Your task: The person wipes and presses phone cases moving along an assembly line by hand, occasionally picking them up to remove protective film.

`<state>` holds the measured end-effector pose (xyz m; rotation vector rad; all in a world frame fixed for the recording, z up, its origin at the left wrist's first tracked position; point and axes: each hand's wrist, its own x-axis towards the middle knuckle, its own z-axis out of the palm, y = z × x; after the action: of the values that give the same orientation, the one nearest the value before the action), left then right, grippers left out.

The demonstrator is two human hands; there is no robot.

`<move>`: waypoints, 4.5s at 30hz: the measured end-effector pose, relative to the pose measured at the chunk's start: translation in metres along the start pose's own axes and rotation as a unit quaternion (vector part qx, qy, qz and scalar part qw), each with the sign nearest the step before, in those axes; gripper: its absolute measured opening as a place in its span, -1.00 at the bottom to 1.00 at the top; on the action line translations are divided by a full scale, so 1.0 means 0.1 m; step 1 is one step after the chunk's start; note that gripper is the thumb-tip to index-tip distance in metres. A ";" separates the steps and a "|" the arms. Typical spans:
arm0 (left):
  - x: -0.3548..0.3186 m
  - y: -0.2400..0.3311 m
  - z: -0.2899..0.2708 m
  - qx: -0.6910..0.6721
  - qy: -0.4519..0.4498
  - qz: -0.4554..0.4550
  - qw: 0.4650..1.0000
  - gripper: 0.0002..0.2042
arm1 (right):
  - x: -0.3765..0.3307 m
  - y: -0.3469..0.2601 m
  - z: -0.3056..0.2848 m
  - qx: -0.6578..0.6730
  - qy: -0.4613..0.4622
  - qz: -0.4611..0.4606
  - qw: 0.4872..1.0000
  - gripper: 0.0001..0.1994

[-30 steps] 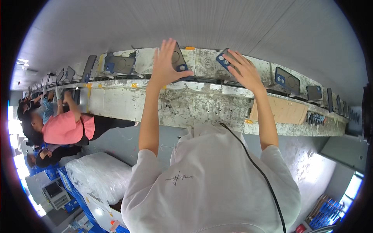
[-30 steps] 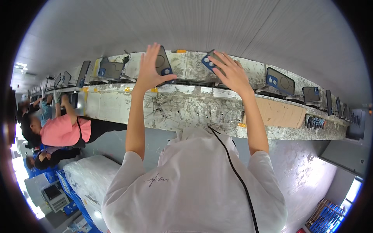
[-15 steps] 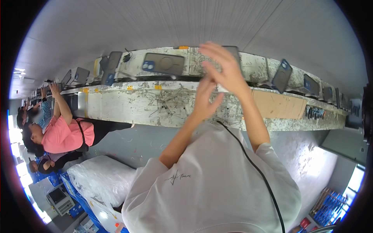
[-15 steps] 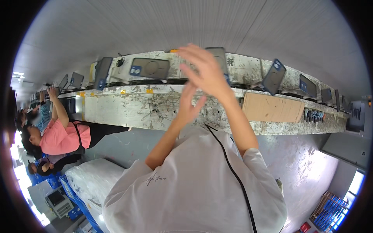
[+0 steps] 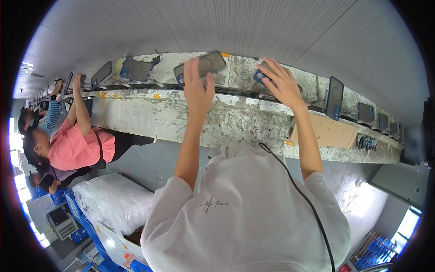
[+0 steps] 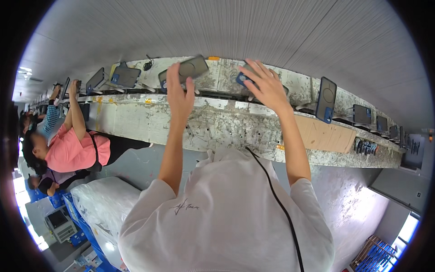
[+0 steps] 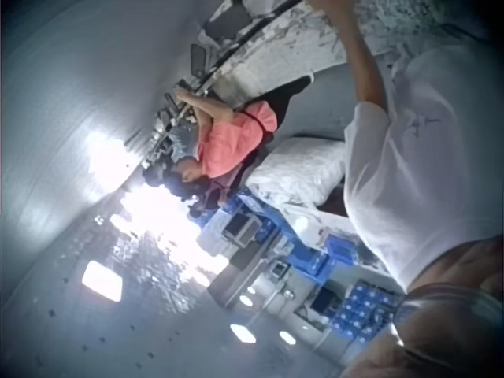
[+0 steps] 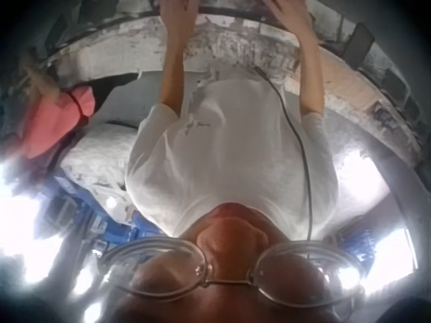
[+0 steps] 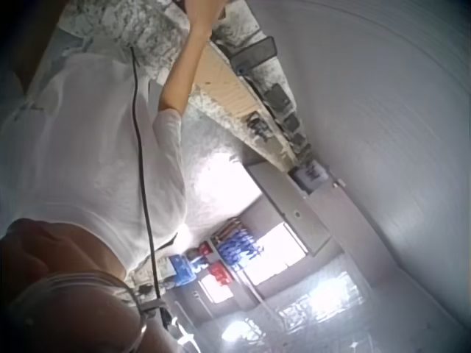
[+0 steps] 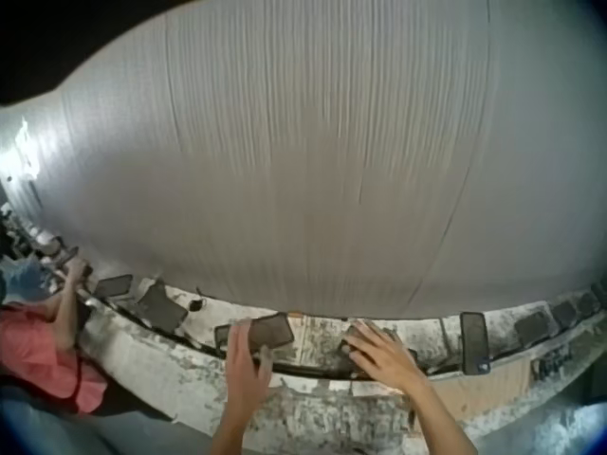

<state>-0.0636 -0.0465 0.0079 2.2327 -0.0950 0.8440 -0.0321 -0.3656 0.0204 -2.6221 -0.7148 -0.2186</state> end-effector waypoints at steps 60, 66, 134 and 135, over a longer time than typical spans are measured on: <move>-0.45 0.11 -0.61 -0.072 -0.078 0.015 0.994 -0.78 | 0.26 -0.22 0.43 -0.060 0.041 0.028 0.997 -0.26; 0.35 -0.11 0.13 0.157 -0.157 0.151 0.963 -0.08 | -0.35 0.29 0.06 -0.060 0.041 0.117 0.990 -0.21; -0.28 2.17 1.58 -0.157 -0.258 0.215 0.929 -0.59 | -1.32 1.34 -1.09 0.135 0.285 0.191 0.930 -0.47; -0.49 2.20 1.36 -0.248 -0.279 0.161 0.914 -0.67 | -1.20 1.07 -1.01 0.204 0.270 0.144 0.930 -0.49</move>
<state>-0.0949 -0.3054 0.0440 1.9171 -0.8701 0.2627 -0.0843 -0.5466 0.0439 -2.0857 -0.1551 -0.6029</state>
